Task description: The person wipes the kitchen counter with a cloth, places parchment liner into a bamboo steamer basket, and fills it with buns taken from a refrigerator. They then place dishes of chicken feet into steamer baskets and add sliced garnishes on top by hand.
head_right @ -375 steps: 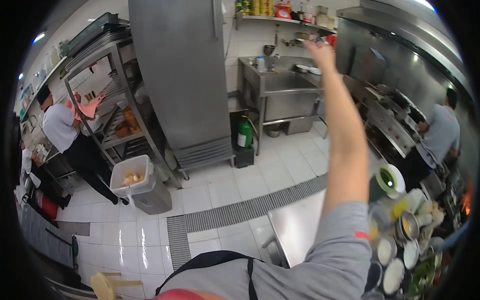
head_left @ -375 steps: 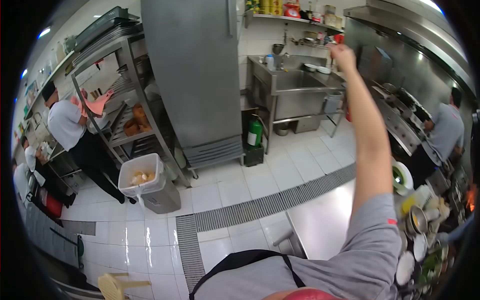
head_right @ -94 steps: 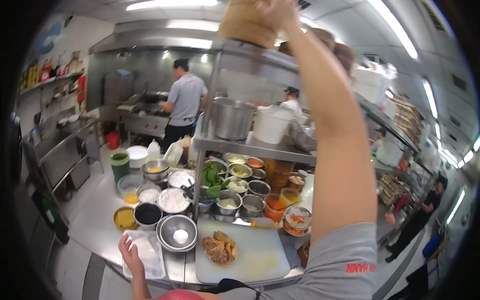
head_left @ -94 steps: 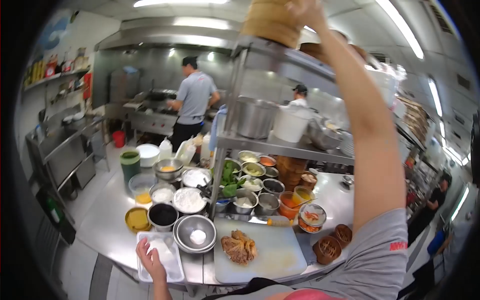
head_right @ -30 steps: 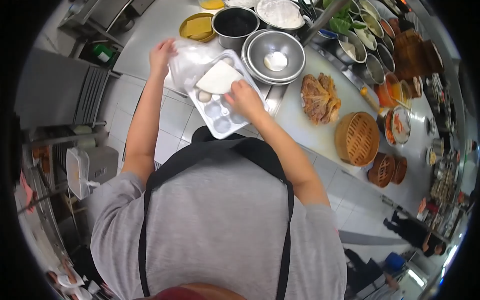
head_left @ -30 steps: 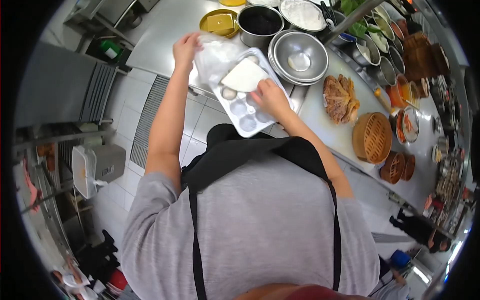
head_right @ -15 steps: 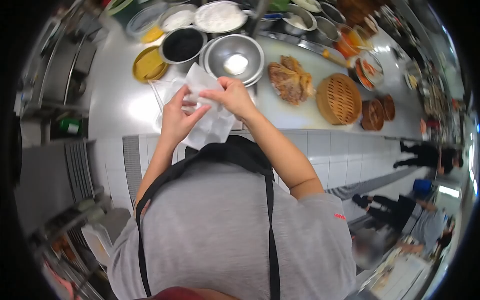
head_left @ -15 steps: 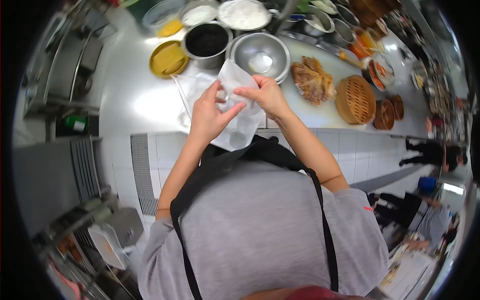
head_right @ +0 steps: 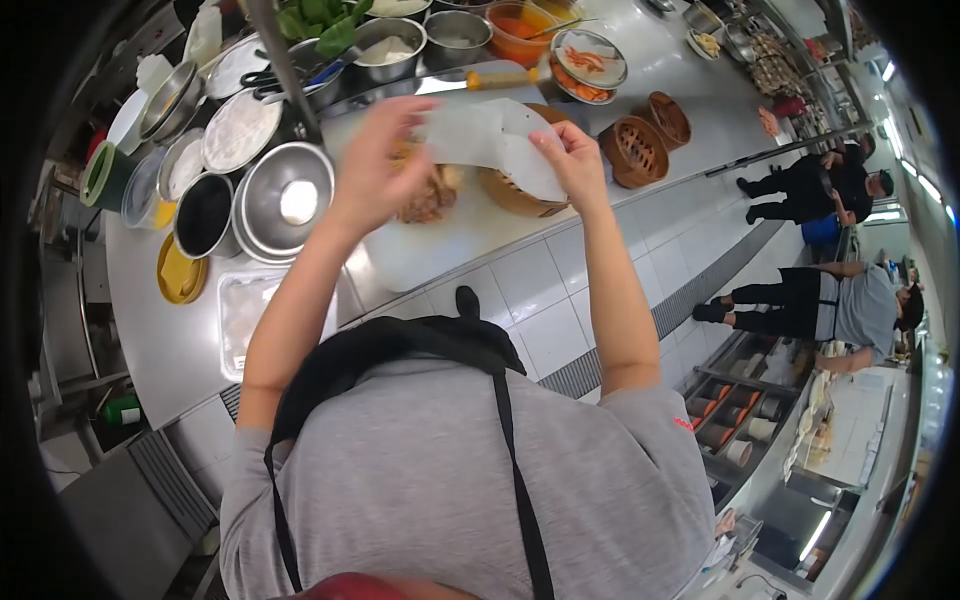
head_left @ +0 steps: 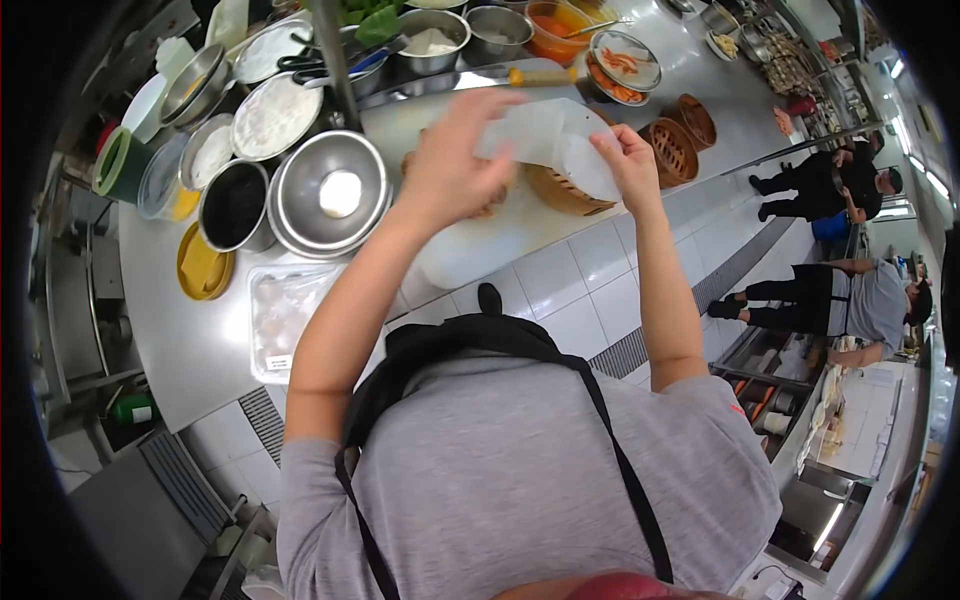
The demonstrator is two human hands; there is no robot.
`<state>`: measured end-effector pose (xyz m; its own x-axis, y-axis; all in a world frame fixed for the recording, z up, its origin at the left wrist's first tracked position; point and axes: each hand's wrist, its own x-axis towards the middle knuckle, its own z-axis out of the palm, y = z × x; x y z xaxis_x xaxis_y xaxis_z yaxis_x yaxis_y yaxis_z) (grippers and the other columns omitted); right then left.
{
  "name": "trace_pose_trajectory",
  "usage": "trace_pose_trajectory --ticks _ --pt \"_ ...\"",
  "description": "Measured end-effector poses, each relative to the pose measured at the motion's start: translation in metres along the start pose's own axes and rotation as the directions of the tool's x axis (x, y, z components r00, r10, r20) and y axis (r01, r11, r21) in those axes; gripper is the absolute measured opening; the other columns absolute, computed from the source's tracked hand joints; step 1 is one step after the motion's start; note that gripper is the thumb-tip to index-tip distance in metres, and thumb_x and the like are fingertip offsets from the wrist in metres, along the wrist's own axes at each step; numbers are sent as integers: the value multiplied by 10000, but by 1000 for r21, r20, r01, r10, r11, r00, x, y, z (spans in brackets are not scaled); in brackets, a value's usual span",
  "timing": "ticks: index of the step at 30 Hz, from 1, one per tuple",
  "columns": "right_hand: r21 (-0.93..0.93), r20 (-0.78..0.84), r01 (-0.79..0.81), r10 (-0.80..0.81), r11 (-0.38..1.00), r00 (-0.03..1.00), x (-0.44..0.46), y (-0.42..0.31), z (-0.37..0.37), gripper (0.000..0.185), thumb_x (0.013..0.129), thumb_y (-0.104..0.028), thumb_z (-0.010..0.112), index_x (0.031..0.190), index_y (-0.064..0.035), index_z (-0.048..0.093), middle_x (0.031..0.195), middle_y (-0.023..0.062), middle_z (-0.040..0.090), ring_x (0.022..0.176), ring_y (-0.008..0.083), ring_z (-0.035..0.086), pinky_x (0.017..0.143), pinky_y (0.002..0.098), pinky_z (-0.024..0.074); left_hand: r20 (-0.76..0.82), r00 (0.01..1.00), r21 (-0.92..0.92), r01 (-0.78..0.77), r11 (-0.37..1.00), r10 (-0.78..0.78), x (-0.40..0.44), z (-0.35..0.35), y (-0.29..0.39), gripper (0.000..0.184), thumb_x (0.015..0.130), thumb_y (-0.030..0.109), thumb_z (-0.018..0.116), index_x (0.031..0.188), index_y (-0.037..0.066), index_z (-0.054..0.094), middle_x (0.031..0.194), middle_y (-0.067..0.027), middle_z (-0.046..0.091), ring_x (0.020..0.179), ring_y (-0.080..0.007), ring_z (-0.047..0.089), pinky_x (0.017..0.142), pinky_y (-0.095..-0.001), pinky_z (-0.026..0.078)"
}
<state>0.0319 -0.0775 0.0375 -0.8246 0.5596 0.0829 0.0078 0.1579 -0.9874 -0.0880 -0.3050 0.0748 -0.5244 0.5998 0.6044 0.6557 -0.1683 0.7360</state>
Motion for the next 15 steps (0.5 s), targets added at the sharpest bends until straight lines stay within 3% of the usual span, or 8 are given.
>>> trace_pose_trajectory --ticks 2,3,5,9,10,12,14,15 --pt "-22 75 13 -11 1000 997 12 2 -22 139 796 -153 652 824 -38 579 719 -8 593 611 36 517 528 173 410 179 949 194 -294 936 260 33 57 -11 451 706 66 608 1141 99 492 1018 -81 554 931 -254 543 848 -338 431" --pt "-42 149 22 -16 999 989 18 3 -31 142 796 -151 652 835 -35 580 730 -7 591 626 36 512 541 173 406 178 950 205 -291 935 257 43 80 -25 451 706 66 608 1141 99 492 1018 -81 554 931 -254 543 848 -338 431" --pt "-27 129 24 -20 999 991 26 2 -48 137 800 -147 646 834 -36 575 737 -6 589 633 38 511 551 178 407 460 854 317 -415 853 244 59 113 -44 396 674 111 642 1056 87 541 972 -85 566 887 -251 530 802 -351 433" --pt "167 17 -28 25 985 1000 45 28 -81 116 817 -123 616 859 -35 553 759 -1 592 645 45 514 576 190 412 390 862 370 -468 802 323 54 130 -52 251 626 85 604 876 74 587 796 -58 529 849 -246 517 767 -378 409" --pt "214 -49 -37 49 976 998 52 34 -88 104 822 -112 605 866 -37 549 770 -2 591 659 45 514 586 187 411 369 881 492 -455 742 296 45 128 -45 177 620 98 592 795 71 585 773 -54 513 838 -248 509 762 -388 402" --pt "96 -69 -16 22 995 997 61 54 -97 156 799 -118 614 900 -27 538 716 22 597 619 66 531 558 215 418 353 898 617 -434 656 263 25 131 -31 109 614 111 579 714 68 582 750 -51 497 827 -250 500 757 -397 394" --pt "-557 37 64 -52 828 998 62 55 -100 243 752 -130 633 941 -27 522 643 55 579 561 126 544 533 264 424 431 902 696 -323 641 -12 0 144 -22 147 643 150 656 762 85 598 937 -35 570 889 -250 505 800 -461 371" --pt "-589 51 157 -157 793 986 67 68 -102 336 704 -149 654 985 -44 502 573 74 549 512 194 534 517 305 426 430 902 705 -317 634 -27 -4 150 -19 147 643 150 656 762 85 598 937 -35 570 889 -250 505 800 -461 371"
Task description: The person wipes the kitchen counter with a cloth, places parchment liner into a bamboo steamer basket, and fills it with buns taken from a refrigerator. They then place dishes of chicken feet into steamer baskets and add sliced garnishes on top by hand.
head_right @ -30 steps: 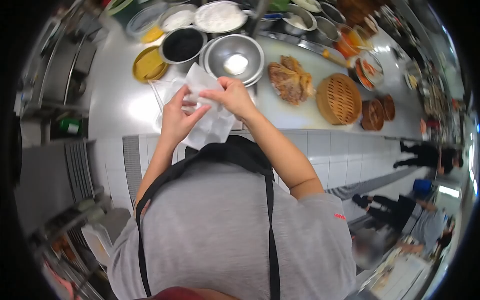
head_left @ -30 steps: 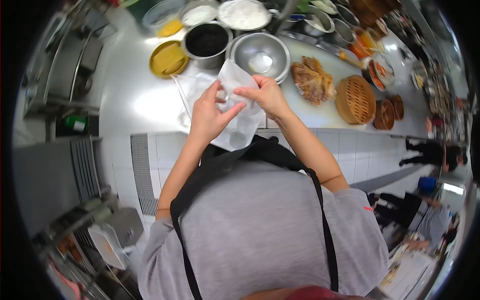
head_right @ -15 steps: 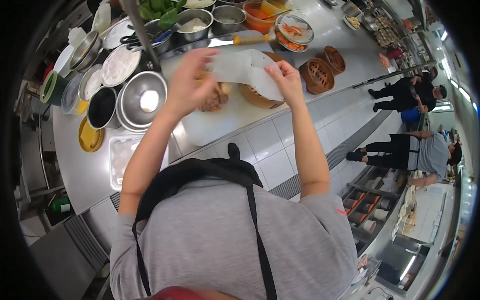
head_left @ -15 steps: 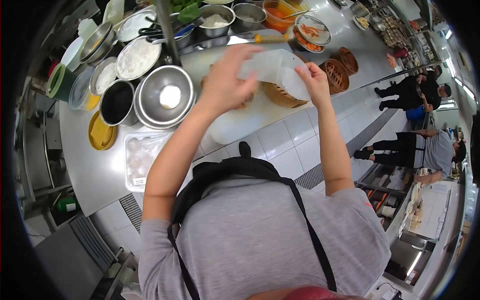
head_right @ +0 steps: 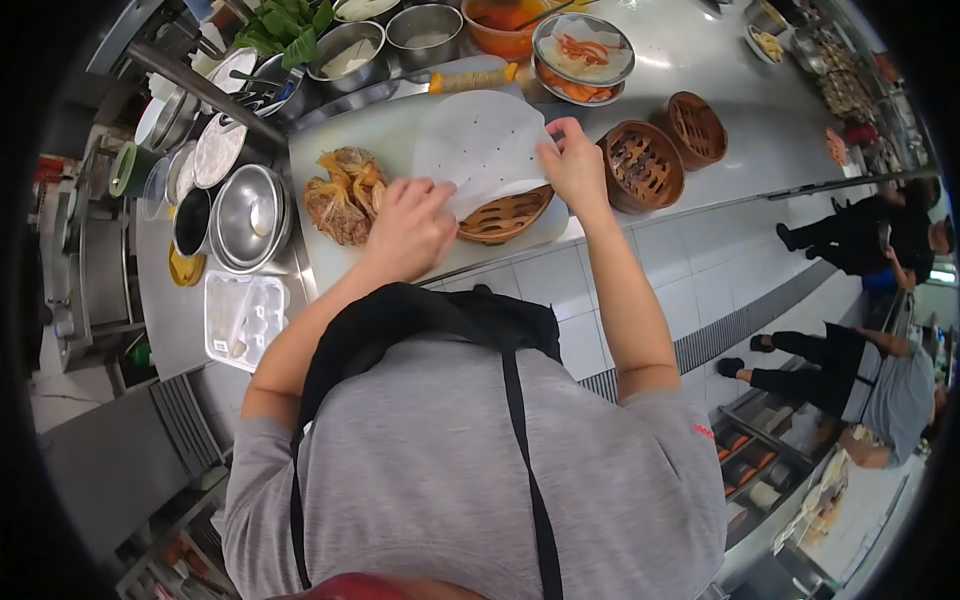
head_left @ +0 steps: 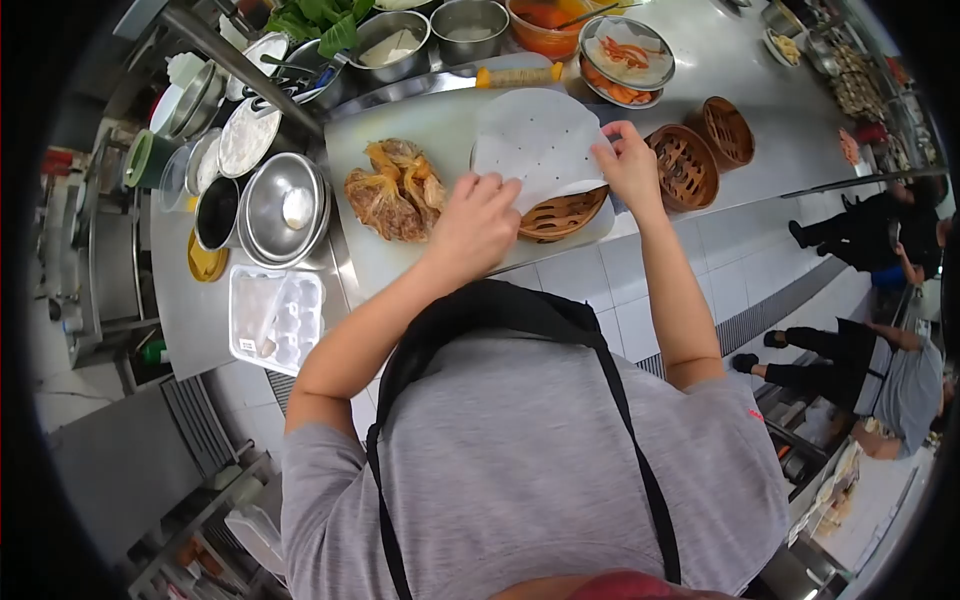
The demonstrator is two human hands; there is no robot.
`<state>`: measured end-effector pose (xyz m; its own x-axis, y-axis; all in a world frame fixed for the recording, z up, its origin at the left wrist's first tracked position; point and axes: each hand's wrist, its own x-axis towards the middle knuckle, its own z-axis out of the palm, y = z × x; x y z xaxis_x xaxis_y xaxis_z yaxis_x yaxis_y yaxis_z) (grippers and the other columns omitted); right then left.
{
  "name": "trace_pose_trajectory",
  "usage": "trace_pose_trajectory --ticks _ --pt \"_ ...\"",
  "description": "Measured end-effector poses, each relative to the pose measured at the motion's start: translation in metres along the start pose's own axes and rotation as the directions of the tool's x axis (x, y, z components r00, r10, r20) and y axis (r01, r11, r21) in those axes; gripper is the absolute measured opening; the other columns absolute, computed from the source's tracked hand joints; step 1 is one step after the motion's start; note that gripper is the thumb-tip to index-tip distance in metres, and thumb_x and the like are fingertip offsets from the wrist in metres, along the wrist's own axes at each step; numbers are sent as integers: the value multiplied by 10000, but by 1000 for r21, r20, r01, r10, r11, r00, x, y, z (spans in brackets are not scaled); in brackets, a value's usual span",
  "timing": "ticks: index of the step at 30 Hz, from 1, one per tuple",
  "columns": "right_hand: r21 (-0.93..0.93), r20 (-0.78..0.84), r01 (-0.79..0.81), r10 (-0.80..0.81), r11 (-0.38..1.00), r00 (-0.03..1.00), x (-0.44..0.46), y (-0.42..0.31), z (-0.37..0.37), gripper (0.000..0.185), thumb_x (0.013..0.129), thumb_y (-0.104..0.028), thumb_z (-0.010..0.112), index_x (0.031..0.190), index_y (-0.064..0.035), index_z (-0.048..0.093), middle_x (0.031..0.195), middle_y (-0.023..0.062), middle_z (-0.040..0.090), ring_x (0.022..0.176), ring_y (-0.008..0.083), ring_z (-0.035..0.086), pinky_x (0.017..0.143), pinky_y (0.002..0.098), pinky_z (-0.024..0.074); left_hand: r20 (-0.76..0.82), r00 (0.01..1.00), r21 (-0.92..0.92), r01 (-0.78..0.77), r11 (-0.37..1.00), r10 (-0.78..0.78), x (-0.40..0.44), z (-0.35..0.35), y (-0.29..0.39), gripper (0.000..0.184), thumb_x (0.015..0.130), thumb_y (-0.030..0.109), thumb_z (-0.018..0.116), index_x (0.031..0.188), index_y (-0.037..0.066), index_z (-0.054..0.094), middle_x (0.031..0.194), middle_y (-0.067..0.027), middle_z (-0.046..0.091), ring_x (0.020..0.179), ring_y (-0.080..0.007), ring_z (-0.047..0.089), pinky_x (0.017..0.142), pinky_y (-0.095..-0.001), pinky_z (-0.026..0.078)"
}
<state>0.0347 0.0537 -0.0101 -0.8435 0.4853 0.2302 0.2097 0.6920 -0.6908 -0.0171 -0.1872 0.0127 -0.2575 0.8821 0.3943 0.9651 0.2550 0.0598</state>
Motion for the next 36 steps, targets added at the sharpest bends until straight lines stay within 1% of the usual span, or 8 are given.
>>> trace_pose_trajectory --ticks 3,5,8,12,15,22,31,36 --pt "-68 144 -29 39 997 989 5 0 -7 393 684 -151 666 1028 -62 498 679 97 569 609 240 551 583 327 444 -28 1000 -65 4 998 -6 8 -2 17 149 678 160 636 790 71 595 967 -56 567 914 -276 526 773 -454 402" --pt "-97 184 43 -24 994 983 4 -4 -13 448 661 -158 686 1056 -71 493 753 114 559 677 257 550 626 341 445 497 781 -280 557 782 -379 24 -7 16 155 712 149 612 840 62 592 975 -93 562 911 -296 549 750 -426 444" --pt "-204 154 246 -217 948 964 2 -12 -19 526 622 -156 719 1093 -86 494 886 135 527 787 291 538 703 368 441 263 893 -278 433 858 -365 33 9 0 215 711 171 629 893 63 593 959 -119 558 874 -307 562 723 -394 475" --pt "-169 284 571 -515 804 809 -1 -34 -33 562 600 -123 736 1116 -106 514 986 121 508 871 310 527 773 367 441 383 893 -133 308 942 -238 43 15 -7 317 680 211 677 955 79 593 930 -107 562 874 -298 565 751 -394 470" --pt "-100 688 525 -322 845 650 -7 -38 -20 570 610 -94 723 1141 -108 517 1038 124 506 942 298 514 803 343 439 566 786 -47 335 941 -251 44 24 -9 455 629 259 727 1015 73 577 987 -112 545 923 -294 552 775 -388 463" --pt "-491 783 634 -17 597 622 6 -47 -15 839 541 -457 750 1261 -161 439 1297 95 418 1236 349 294 956 567 244 607 721 61 376 925 -333 54 28 -12 840 518 342 797 1214 62 418 1207 -200 429 1088 -347 462 892 -388 422" --pt "-221 443 615 -484 757 754 3 5 -5 774 574 -559 679 1221 -174 499 1351 97 363 1310 390 124 924 713 -18 677 629 125 414 902 -383 67 20 -7 994 474 364 813 1297 83 332 1299 -217 342 1184 -370 364 943 -403 383" --pt "-323 641 601 -298 731 707 1 -8 -16 583 606 -507 682 1081 -180 598 1322 61 412 1290 409 175 916 723 -29 602 709 44 429 902 -366 58 29 -7 988 480 378 803 1305 97 336 1316 -217 320 1195 -371 346 959 -412 365"
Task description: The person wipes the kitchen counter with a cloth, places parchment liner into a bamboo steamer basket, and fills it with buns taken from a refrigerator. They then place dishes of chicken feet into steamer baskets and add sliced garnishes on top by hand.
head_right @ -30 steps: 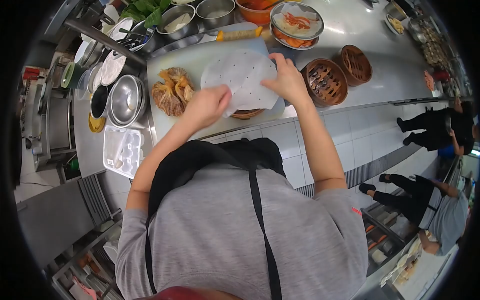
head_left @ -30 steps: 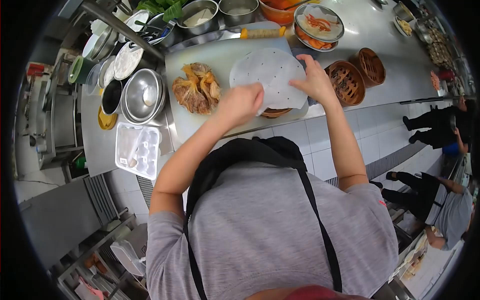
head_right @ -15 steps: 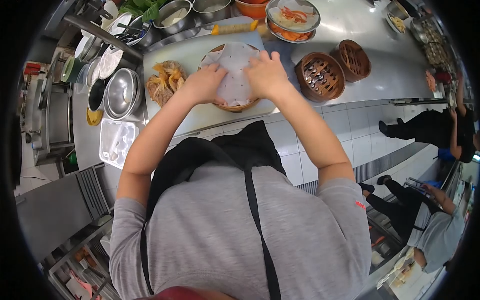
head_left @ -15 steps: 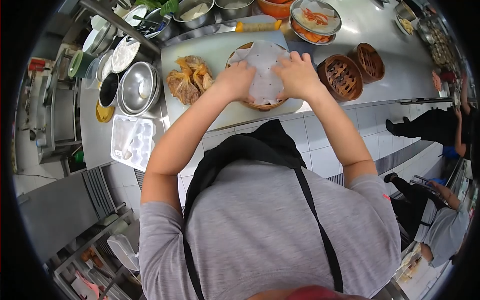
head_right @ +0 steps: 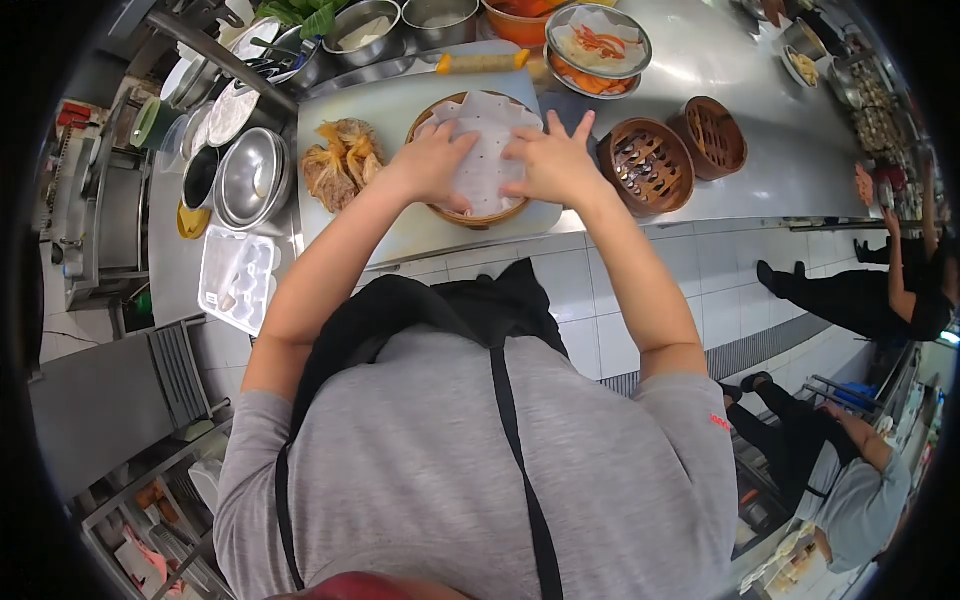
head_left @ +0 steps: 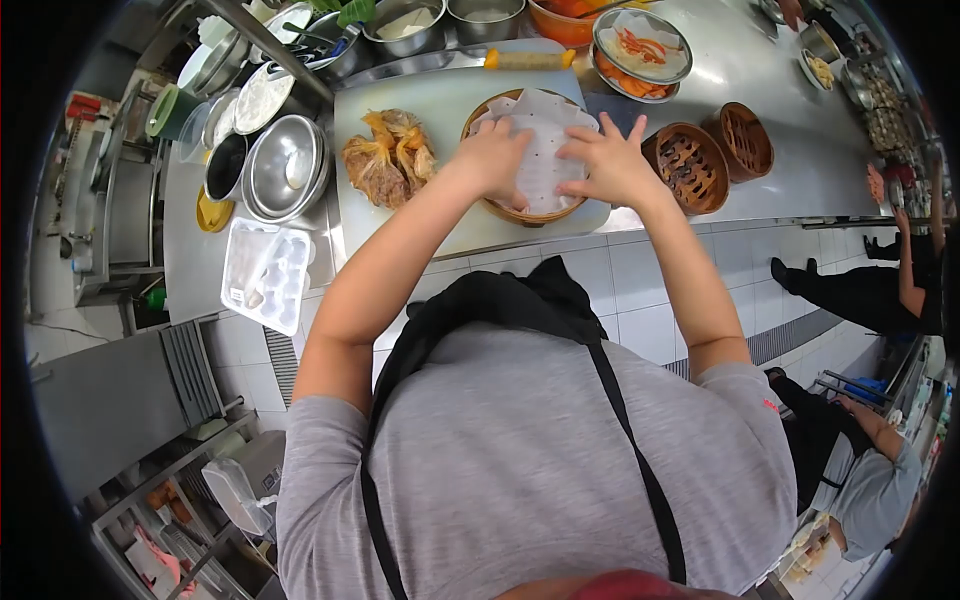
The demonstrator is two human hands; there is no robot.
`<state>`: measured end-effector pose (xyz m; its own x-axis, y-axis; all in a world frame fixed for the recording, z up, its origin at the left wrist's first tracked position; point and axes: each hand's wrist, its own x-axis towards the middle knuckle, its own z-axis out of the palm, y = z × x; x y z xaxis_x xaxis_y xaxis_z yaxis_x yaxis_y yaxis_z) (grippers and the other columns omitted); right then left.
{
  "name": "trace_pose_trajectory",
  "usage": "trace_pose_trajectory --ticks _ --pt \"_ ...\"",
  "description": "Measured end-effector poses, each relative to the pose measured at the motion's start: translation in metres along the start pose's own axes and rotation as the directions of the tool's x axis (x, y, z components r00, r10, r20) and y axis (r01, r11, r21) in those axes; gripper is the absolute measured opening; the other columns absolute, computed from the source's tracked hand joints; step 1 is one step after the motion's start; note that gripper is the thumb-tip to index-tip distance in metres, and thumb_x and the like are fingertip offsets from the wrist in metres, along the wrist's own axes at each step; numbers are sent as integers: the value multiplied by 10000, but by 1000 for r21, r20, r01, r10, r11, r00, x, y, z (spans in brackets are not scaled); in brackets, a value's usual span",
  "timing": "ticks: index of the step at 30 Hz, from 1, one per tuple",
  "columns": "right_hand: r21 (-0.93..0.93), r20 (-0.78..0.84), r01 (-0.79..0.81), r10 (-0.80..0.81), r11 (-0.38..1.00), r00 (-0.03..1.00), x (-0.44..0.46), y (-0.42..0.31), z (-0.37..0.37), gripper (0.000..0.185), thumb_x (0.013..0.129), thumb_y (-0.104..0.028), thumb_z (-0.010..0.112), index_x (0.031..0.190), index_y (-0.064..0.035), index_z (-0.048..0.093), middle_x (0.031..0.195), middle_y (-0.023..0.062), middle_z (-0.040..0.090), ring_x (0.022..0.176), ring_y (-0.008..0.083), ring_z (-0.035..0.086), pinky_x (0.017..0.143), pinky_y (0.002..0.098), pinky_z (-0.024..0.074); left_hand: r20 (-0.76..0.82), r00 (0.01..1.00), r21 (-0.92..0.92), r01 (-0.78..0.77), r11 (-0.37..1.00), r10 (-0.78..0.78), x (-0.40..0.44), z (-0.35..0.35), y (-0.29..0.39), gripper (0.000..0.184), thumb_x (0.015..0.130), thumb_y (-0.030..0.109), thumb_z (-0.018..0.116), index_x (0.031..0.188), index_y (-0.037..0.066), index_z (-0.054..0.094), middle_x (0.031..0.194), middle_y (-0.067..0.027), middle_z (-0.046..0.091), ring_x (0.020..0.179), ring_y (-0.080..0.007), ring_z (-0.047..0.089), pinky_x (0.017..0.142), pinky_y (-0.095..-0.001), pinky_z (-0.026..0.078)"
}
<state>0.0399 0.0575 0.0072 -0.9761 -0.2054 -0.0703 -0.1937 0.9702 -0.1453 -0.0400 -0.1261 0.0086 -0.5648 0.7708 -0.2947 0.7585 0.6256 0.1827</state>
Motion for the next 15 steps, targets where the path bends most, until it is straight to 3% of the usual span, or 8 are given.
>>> trace_pose_trajectory --ticks 3,5,9,11,12,13,14,15 --pt "-2 14 -37 37 999 999 -1 -2 -4 468 637 -464 680 1004 -179 631 1279 48 463 1275 378 244 908 731 -25 -58 998 -30 -24 999 22 -1 1 -4 975 473 391 799 1290 84 365 1304 -216 339 1185 -379 354 962 -412 361" --pt "92 -241 59 -35 994 970 1 -5 -10 353 673 -346 702 974 -175 633 1230 16 503 1263 324 290 936 709 44 -105 993 -52 -55 997 49 -5 2 -8 840 536 360 776 1243 71 428 1262 -217 393 1159 -367 388 952 -402 369" --pt "141 -397 122 -56 982 916 17 3 -3 262 696 -254 701 930 -158 633 1165 13 542 1212 300 364 945 674 125 -209 976 -65 -83 994 68 -16 -2 -11 637 640 293 722 1183 58 489 1212 -194 452 1118 -348 434 932 -392 386" --pt "123 -562 128 -37 984 826 29 4 -4 194 727 -224 666 896 -135 634 1104 21 563 1137 267 430 928 651 200 -391 920 -238 -135 962 32 -33 -12 -14 487 713 217 664 1144 49 512 1174 -163 486 1075 -331 468 910 -379 395" --pt "185 -646 170 -11 968 763 31 -6 -16 163 728 -181 661 870 -106 633 1037 35 587 1039 253 507 909 538 331 -398 917 -248 -99 964 -8 -47 -14 -18 487 713 217 664 1144 49 512 1174 -163 486 1075 -331 468 910 -379 395" --pt "188 -640 229 -58 955 766 32 -16 -23 163 728 -181 661 870 -106 633 1037 35 587 1039 253 507 909 538 331 -539 839 -312 -121 942 -71 -67 -14 -27 469 718 203 662 1134 47 515 1164 -151 491 1060 -327 477 907 -373 392" --pt "337 -642 257 21 906 766 37 -27 -29 150 728 -163 658 858 -93 631 999 49 598 985 253 535 863 462 384 -664 732 -356 -131 925 -152 -92 -15 -41 451 722 189 659 1124 44 518 1153 -139 497 1045 -323 486 904 -367 389" --pt "481 -625 288 94 828 775 50 -44 -31 138 727 -145 655 846 -79 630 961 63 608 931 253 563 818 385 438 -668 710 -360 -48 932 -222 -118 -10 -59 451 722 189 659 1124 44 518 1153 -139 497 1045 -323 486 904 -367 389"
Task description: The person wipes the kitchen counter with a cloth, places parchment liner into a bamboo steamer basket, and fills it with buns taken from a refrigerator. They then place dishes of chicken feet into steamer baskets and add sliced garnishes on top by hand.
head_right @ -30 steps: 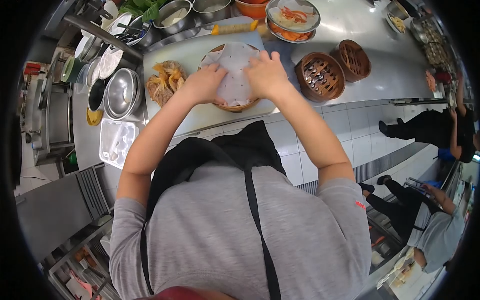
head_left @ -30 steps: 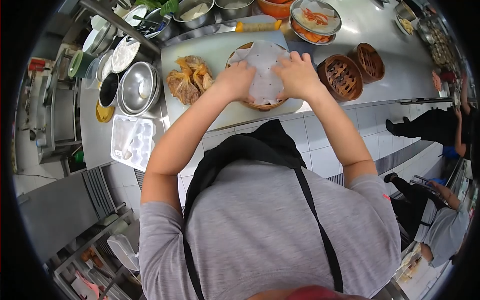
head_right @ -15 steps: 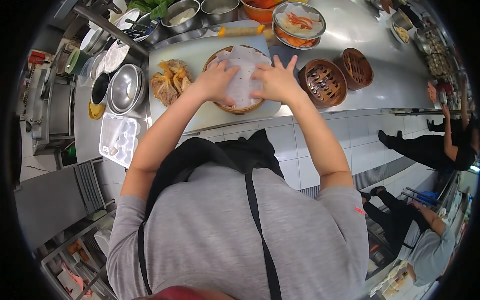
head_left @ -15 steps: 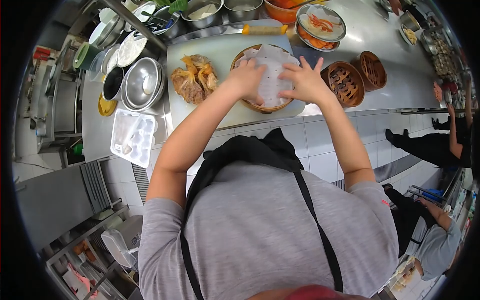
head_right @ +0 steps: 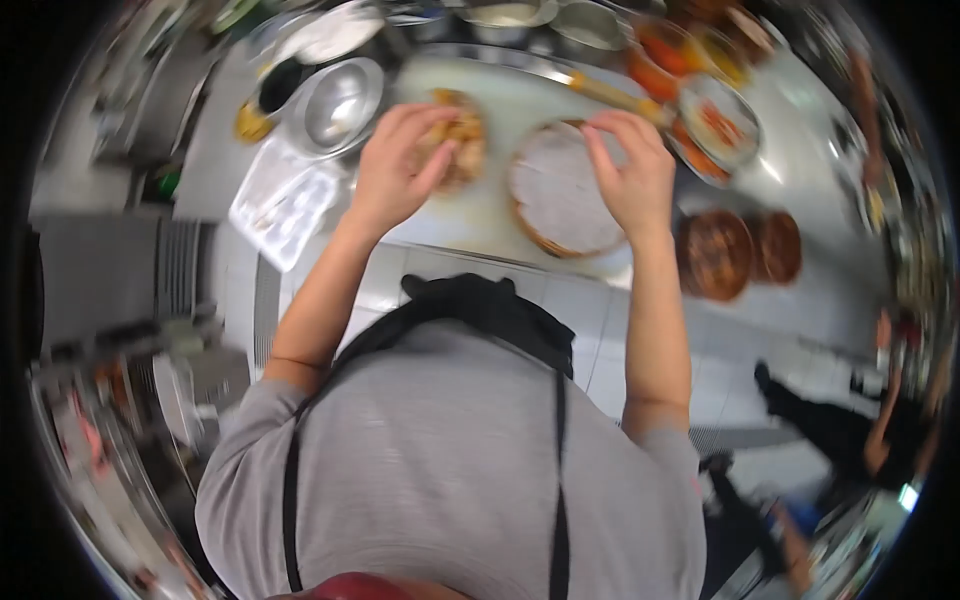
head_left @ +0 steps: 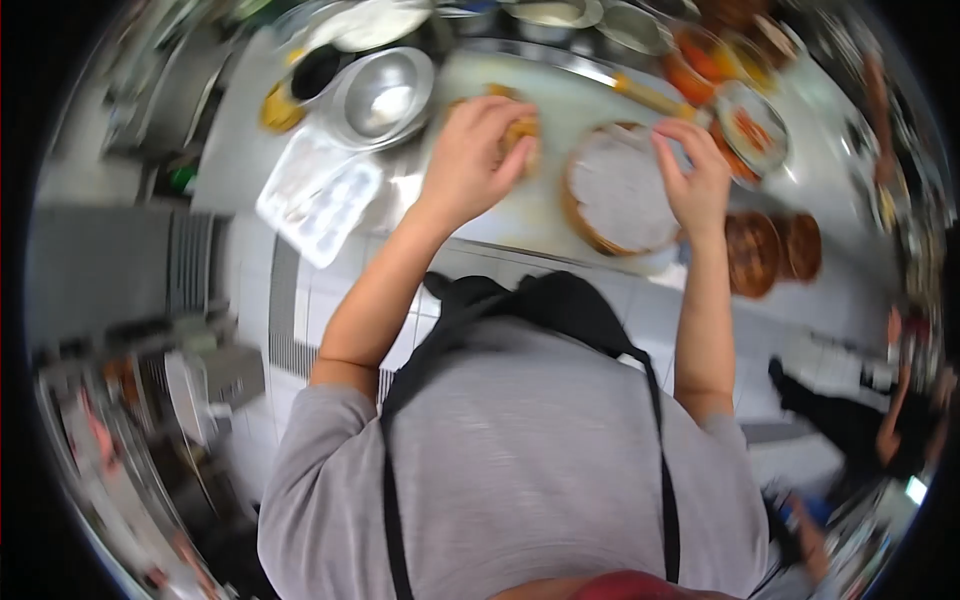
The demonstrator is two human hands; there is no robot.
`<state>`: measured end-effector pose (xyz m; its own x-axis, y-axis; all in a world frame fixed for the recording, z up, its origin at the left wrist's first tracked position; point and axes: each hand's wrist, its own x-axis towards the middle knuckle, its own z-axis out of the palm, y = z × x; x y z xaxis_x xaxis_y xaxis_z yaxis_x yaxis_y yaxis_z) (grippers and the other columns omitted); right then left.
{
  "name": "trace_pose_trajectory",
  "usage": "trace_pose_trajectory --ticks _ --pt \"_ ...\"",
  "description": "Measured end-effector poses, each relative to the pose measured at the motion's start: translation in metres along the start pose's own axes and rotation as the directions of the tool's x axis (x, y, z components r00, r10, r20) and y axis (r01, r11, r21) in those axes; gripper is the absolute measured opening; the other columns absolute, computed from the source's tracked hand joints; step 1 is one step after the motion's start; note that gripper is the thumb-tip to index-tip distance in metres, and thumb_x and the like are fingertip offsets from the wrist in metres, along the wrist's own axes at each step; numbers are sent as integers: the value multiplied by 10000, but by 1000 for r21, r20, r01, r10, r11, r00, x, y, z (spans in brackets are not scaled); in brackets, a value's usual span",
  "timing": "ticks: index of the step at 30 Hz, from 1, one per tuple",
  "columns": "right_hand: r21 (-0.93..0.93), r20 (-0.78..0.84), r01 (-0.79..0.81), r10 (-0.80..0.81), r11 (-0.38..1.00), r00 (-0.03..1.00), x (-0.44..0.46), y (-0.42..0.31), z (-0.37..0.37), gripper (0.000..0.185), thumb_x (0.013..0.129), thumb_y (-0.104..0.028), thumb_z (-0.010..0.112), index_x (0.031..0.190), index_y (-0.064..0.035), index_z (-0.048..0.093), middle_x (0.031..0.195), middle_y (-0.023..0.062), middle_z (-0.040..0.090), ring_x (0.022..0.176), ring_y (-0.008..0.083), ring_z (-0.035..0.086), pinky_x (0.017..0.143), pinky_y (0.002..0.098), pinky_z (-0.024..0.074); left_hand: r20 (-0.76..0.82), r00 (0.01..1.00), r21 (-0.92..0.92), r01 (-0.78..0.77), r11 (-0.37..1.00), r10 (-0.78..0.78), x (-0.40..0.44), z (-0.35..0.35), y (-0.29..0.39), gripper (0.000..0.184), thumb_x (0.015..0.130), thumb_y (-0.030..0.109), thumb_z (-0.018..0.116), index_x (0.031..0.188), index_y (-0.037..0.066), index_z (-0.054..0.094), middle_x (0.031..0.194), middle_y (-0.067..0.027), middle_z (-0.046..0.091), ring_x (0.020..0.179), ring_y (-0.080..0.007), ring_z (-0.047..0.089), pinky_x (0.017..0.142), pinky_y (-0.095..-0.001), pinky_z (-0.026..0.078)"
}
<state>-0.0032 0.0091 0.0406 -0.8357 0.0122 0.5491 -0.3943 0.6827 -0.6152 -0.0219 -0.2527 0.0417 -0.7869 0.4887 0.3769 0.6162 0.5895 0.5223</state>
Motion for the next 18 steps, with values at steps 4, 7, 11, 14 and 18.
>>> trace_pose_trajectory --ticks 4,7,11,14,18 --pt "285 229 152 -221 946 948 26 -63 84 135 725 -121 649 842 -59 624 922 91 612 873 254 580 734 316 463 -729 664 314 542 780 -167 -117 -61 -101 595 676 163 693 1186 15 424 1160 -184 448 1115 -357 394 917 -418 340" --pt "367 362 416 -540 832 760 32 -123 178 234 728 -162 634 948 -87 604 972 98 568 906 272 548 750 355 464 -602 -4 -522 759 390 -798 -206 -68 -153 685 701 158 664 1266 6 305 1228 -168 409 1153 -354 370 948 -435 329" --pt "301 314 745 -800 595 512 15 -180 353 254 740 -173 586 968 -60 585 1003 126 560 954 271 534 776 371 462 12 196 -979 200 28 -981 -240 -53 -160 675 737 80 552 1334 34 240 1269 -141 399 1120 -304 442 909 -425 400" --pt "128 400 816 -782 564 478 24 -189 396 238 744 -147 554 957 -47 585 976 141 574 925 287 560 758 402 467 -124 259 -988 54 143 -958 -250 -50 -166 621 722 10 470 1317 47 296 1199 -139 465 988 -263 536 785 -364 480" --pt "365 644 502 -602 784 473 62 -222 383 208 770 -155 483 907 -51 599 867 177 610 820 357 590 741 445 465 -188 305 -957 157 244 -934 -270 -99 -114 573 717 -16 387 1289 8 375 1150 -125 525 962 -195 555 802 -302 478"
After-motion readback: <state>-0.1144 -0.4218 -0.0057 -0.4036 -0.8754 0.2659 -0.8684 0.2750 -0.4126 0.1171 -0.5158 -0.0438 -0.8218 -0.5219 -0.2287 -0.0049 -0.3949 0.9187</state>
